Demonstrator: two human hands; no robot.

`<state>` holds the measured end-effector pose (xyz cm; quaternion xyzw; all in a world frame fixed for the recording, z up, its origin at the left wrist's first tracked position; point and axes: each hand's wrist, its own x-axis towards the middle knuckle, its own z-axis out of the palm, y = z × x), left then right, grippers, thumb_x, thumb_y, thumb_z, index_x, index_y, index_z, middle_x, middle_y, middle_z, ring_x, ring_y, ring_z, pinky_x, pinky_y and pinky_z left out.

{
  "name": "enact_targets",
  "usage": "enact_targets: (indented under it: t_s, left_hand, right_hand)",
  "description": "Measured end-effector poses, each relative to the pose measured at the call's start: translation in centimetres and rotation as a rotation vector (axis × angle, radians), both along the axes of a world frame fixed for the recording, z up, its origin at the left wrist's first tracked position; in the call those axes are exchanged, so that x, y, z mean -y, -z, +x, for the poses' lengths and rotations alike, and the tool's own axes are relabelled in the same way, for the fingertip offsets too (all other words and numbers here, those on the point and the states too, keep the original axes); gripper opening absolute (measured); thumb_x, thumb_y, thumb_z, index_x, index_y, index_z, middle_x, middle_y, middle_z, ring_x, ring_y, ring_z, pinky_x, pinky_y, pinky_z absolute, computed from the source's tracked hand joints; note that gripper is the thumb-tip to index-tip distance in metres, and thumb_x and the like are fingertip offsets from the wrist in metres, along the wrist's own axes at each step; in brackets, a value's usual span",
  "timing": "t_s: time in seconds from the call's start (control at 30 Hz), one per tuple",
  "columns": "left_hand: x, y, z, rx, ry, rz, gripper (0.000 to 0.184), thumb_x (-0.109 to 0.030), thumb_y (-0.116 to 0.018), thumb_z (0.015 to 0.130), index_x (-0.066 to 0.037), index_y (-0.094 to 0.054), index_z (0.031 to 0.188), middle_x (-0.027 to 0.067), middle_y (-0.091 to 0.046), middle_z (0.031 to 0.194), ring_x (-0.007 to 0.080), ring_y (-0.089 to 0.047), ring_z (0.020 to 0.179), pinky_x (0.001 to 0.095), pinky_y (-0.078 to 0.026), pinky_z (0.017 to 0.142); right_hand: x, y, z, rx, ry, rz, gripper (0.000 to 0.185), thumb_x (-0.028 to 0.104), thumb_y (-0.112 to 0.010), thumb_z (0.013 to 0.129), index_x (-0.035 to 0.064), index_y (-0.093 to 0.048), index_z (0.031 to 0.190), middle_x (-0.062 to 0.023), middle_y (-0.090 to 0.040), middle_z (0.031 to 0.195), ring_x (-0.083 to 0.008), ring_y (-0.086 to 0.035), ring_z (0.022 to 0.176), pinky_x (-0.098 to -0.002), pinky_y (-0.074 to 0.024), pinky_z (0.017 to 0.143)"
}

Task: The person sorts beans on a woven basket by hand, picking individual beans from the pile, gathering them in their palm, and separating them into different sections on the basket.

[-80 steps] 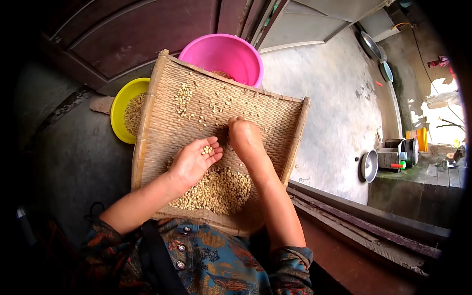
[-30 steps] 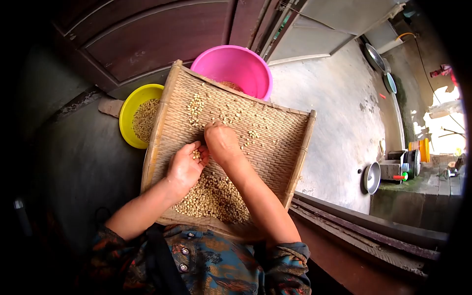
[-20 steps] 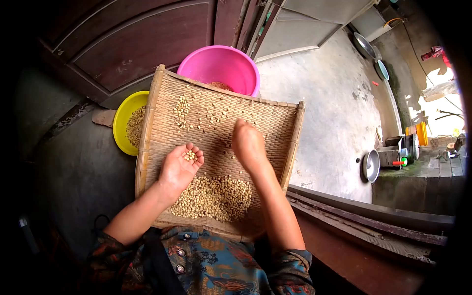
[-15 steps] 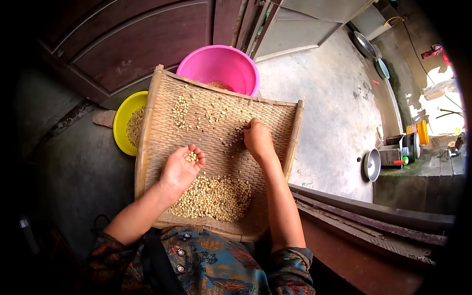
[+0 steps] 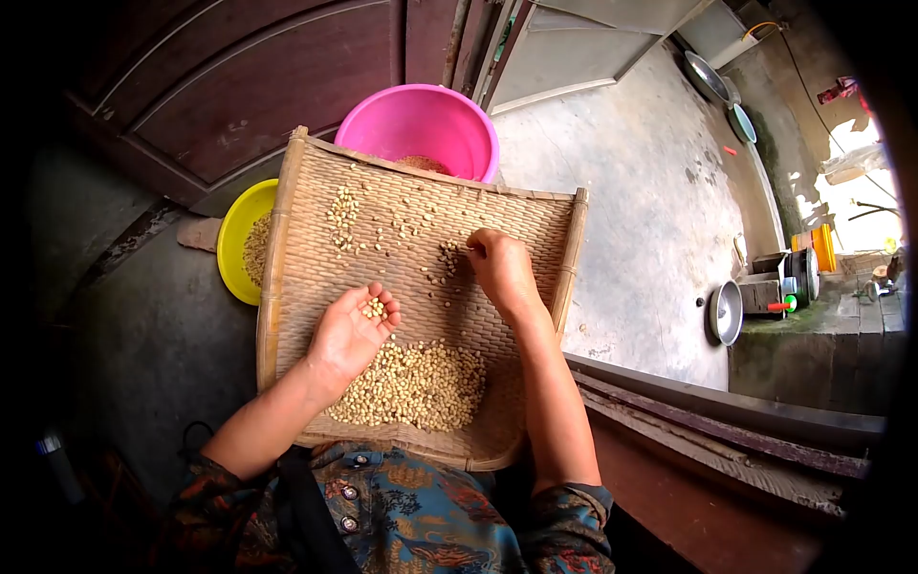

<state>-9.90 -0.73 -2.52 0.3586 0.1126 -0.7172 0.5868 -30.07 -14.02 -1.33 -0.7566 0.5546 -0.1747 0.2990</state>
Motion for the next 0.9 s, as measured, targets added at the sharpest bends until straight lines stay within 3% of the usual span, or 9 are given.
enact_targets:
  t_s: [0.2,0.4,0.6,0.7,0.73,0.83,0.9]
  left_hand:
    - [-0.1,-0.5,-0.1,-0.011,0.010,0.022,0.013,-0.014,-0.054,0.096,-0.002,-0.055,0.101,0.0116,-0.056,0.099,0.0241,-0.055,0.095,0.0372,-0.049,0.088]
    - [0.1,-0.9,-0.3,-0.005,0.007,0.036,0.014,-0.015,-0.055,0.096,-0.001,-0.056,0.099,0.0109,-0.058,0.096,0.0232,-0.057,0.091,0.0372,-0.050,0.085]
    - [0.1,-0.6,-0.2,-0.019,0.020,0.019,0.015,-0.015,-0.056,0.096,-0.001,-0.057,0.101,0.0107,-0.058,0.096,0.0233,-0.057,0.091,0.0372,-0.050,0.085]
    - [0.1,-0.4,-0.3,-0.022,0.023,0.018,0.015,-0.015,-0.055,0.096,-0.001,-0.057,0.101,0.0106,-0.058,0.096,0.0234,-0.057,0.091,0.0373,-0.050,0.085]
    - [0.1,-0.4,-0.3,-0.019,0.026,0.013,0.015,-0.015,-0.055,0.096,-0.001,-0.057,0.101,0.0105,-0.058,0.096,0.0234,-0.057,0.091,0.0373,-0.050,0.085]
    - [-0.1,-0.2,-0.3,-0.021,0.031,-0.003,0.015,-0.015,-0.055,0.096,-0.001,-0.056,0.101,0.0107,-0.058,0.097,0.0237,-0.057,0.092,0.0374,-0.050,0.085]
    - [-0.2,-0.1,-0.2,-0.034,0.044,-0.018,0.014,-0.014,-0.055,0.095,-0.001,-0.055,0.101,0.0115,-0.057,0.100,0.0244,-0.056,0.094,0.0374,-0.050,0.086]
  right_hand:
    - [1.1,1.4,2.0,-0.147,-0.124,-0.129,0.021,0.015,-0.073,0.078,-0.0017,-0.063,0.086,-0.0224,-0.066,0.084,-0.0397,-0.065,0.083,-0.0443,-0.0523,0.075]
    - [1.1,2.2,3.3,-0.461,-0.252,-0.281,0.010,0.003,-0.063,0.076,-0.0005,-0.059,0.084,-0.0203,-0.066,0.080,-0.0355,-0.067,0.075,-0.0434,-0.0548,0.067]
    - [0.7,2.0,3.1,-0.409,-0.241,-0.293,0.011,-0.002,-0.059,0.074,-0.0013,-0.060,0.084,-0.0211,-0.066,0.078,-0.0366,-0.067,0.073,-0.0435,-0.0551,0.067]
    - [1.2,2.7,2.4,-0.221,-0.212,-0.262,0.009,-0.002,-0.059,0.073,-0.0023,-0.060,0.082,-0.0244,-0.066,0.079,-0.0393,-0.067,0.077,-0.0442,-0.0545,0.069]
    - [1.2,1.1,2.4,-0.183,-0.147,-0.069,0.013,-0.001,-0.062,0.072,-0.0035,-0.062,0.084,-0.0280,-0.065,0.082,-0.0415,-0.066,0.080,-0.0445,-0.0537,0.071]
    - [1.6,0.0,0.8,-0.020,0.000,0.172,0.026,0.000,-0.064,0.073,-0.0053,-0.066,0.098,-0.0236,-0.068,0.081,-0.0342,-0.069,0.075,-0.0395,-0.0543,0.070]
    - [1.3,-1.2,-0.3,0.071,0.063,0.361,0.034,0.000,-0.065,0.076,-0.0084,-0.060,0.108,-0.0158,-0.068,0.077,-0.0197,-0.068,0.071,-0.0330,-0.0540,0.062]
